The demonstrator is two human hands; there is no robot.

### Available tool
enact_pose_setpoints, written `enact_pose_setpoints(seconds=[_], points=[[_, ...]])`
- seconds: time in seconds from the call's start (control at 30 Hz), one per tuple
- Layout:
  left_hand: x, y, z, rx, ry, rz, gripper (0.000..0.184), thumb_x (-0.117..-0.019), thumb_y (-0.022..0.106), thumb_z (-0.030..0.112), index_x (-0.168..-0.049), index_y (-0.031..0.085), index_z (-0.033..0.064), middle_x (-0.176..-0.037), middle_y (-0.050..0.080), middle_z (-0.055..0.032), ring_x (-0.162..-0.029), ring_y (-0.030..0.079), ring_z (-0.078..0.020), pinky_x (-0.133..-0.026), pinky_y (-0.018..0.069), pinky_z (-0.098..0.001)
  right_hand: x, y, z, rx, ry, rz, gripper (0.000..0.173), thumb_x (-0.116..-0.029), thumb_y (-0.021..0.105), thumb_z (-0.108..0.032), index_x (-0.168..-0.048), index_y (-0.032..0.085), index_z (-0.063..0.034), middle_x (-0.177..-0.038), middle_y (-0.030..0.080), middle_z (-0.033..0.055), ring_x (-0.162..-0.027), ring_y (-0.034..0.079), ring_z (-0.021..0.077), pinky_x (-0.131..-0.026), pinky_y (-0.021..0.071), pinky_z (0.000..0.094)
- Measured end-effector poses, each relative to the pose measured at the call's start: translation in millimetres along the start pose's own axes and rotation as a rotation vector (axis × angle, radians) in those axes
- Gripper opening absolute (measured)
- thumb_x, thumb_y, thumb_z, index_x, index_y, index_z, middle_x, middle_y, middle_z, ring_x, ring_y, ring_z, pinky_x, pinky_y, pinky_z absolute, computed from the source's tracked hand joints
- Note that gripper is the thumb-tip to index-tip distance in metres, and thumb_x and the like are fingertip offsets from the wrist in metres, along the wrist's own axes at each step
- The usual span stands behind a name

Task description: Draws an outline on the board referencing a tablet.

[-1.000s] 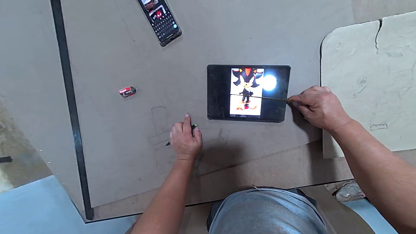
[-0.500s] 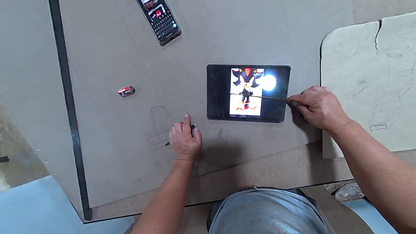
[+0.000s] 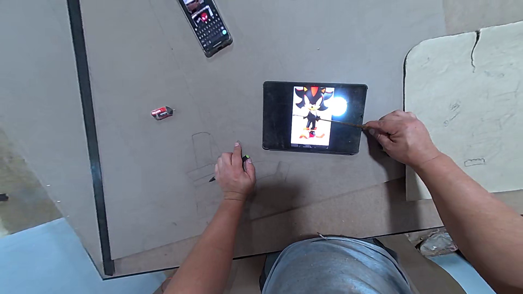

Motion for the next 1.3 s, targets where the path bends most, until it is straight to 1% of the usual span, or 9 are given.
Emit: enact_pose_setpoints(seconds=[0.13, 0.37, 0.5, 0.6, 0.73, 0.83, 1.03, 1.17, 1.3], points=[[-4.7, -6.9, 3.5, 0.081, -0.061, -0.071, 0.053, -0.1035, 0.042, 0.036, -0.146, 0.056, 0.0077, -0.113, 0.065, -0.0211, -0.105, 0.064, -0.0380, -0.086, 0.0524, -0.0534, 22.0, 2.4, -17.9, -0.181, 0.226, 0.129, 0.029, -0.1067, 0.055, -0.032, -0.117, 0.076, -0.0149, -0.102, 0.074, 0.0067, -0.097, 0.069, 0.0198, -0.087, 0.0559, 0.0427], [-12.2, -27.9, 68.6, 0.398, -0.255, -0.504, 0.065, -0.1010, 0.064, 0.025, -0.159, 0.038, 0.0116, -0.120, 0.066, -0.0196, -0.100, 0.068, -0.0351, -0.089, 0.0556, -0.0576, 86.8, 38.4, -65.7, -0.551, 0.533, 0.262, 0.035, -0.1104, 0.046, -0.037, -0.106, 0.070, -0.0125, -0.070, 0.065, -0.0028, -0.059, 0.063, 0.0093, -0.056, 0.0571, 0.0333], [-8.4, -32.0, 81.6, 0.457, -0.310, -0.518, 0.053, -0.1017, 0.065, 0.027, -0.151, 0.049, 0.0163, -0.095, 0.070, -0.0129, -0.080, 0.067, -0.0292, -0.075, 0.0564, -0.0558, 106.4, 49.0, -78.6, -0.654, 0.636, 0.292, 0.031, -0.1122, 0.041, -0.030, -0.120, 0.065, -0.0125, -0.069, 0.064, -0.0007, -0.056, 0.063, 0.0113, -0.053, 0.0575, 0.0323], [-2.7, -37.4, 77.9, 0.352, -0.049, -0.628, 0.048, -0.1020, 0.064, 0.027, -0.149, 0.056, 0.0227, -0.118, 0.073, -0.0094, -0.099, 0.072, -0.0273, -0.090, 0.0568, -0.0576, 109.9, 54.1, -83.4, -0.547, 0.642, 0.265, 0.036, -0.1092, 0.041, -0.022, -0.139, 0.059, -0.0130, -0.081, 0.067, 0.0008, -0.062, 0.065, 0.0112, -0.058, 0.0592, 0.0338], [-5.2, -41.3, 44.4, 0.280, -0.198, -0.486, 0.038, -0.1037, 0.060, 0.027, -0.139, 0.064, 0.0143, -0.120, 0.071, -0.0166, -0.106, 0.070, -0.0356, -0.093, 0.0536, -0.0641, 105.7, 58.6, -84.3, -0.325, 0.594, 0.303, 0.037, -0.1110, 0.045, -0.029, -0.137, 0.066, -0.0125, -0.097, 0.075, 0.0065, -0.073, 0.071, 0.0172, -0.069, 0.0615, 0.0404], [4.6, -21.9, 22.9, 0.184, -0.221, -0.330, 0.047, -0.1061, 0.048, 0.024, -0.151, 0.050, 0.0099, -0.136, 0.061, -0.0218, -0.125, 0.061, -0.0396, -0.104, 0.0485, -0.0622, 95.5, 55.7, -87.1, -0.213, 0.592, 0.301, 0.036, -0.1108, 0.046, -0.032, -0.131, 0.070, -0.0134, -0.111, 0.076, 0.0075, -0.090, 0.074, 0.0209, -0.078, 0.0614, 0.0436], [16.6, -3.6, 20.1, -0.030, -0.053, -0.146, 0.053, -0.0993, 0.041, 0.019, -0.150, 0.049, 0.0066, -0.120, 0.063, -0.0244, -0.107, 0.064, -0.0436, -0.083, 0.0539, -0.0591, 77.4, 57.8, -97.4, -0.153, 0.595, 0.227, 0.039, -0.1068, 0.045, -0.020, -0.142, 0.062, -0.0143, -0.109, 0.076, 0.0094, -0.083, 0.075, 0.0258, -0.069, 0.0606, 0.0487], [15.5, -2.6, 17.1, -0.030, -0.035, -0.124, 0.053, -0.0982, 0.039, 0.021, -0.148, 0.052, 0.0052, -0.117, 0.064, -0.0235, -0.105, 0.065, -0.0419, -0.080, 0.0543, -0.0574, 68.6, 61.6, -100.8, -0.153, 0.584, 0.231, 0.036, -0.1108, 0.046, -0.034, -0.138, 0.066, -0.0208, -0.111, 0.077, 0.0057, -0.090, 0.076, 0.0244, -0.074, 0.0609, 0.0491], [16.2, -2.8, 17.5, -0.020, -0.018, -0.109, 0.055, -0.0978, 0.038, 0.023, -0.148, 0.052, 0.0049, -0.118, 0.064, -0.0238, -0.105, 0.064, -0.0421, -0.081, 0.0534, -0.0577, 64.5, 65.6, -102.6, -0.118, 0.580, 0.240, 0.037, -0.1081, 0.046, -0.024, -0.139, 0.066, -0.0196, -0.109, 0.077, 0.0067, -0.085, 0.075, 0.0255, -0.069, 0.0607, 0.0498]])
Point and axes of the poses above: each hand's wrist, its own x-axis away from the middle knuckle, its own y-axis out of the palm, z = x × y, the point moved 5 cm from there along -x, towards the middle knuckle
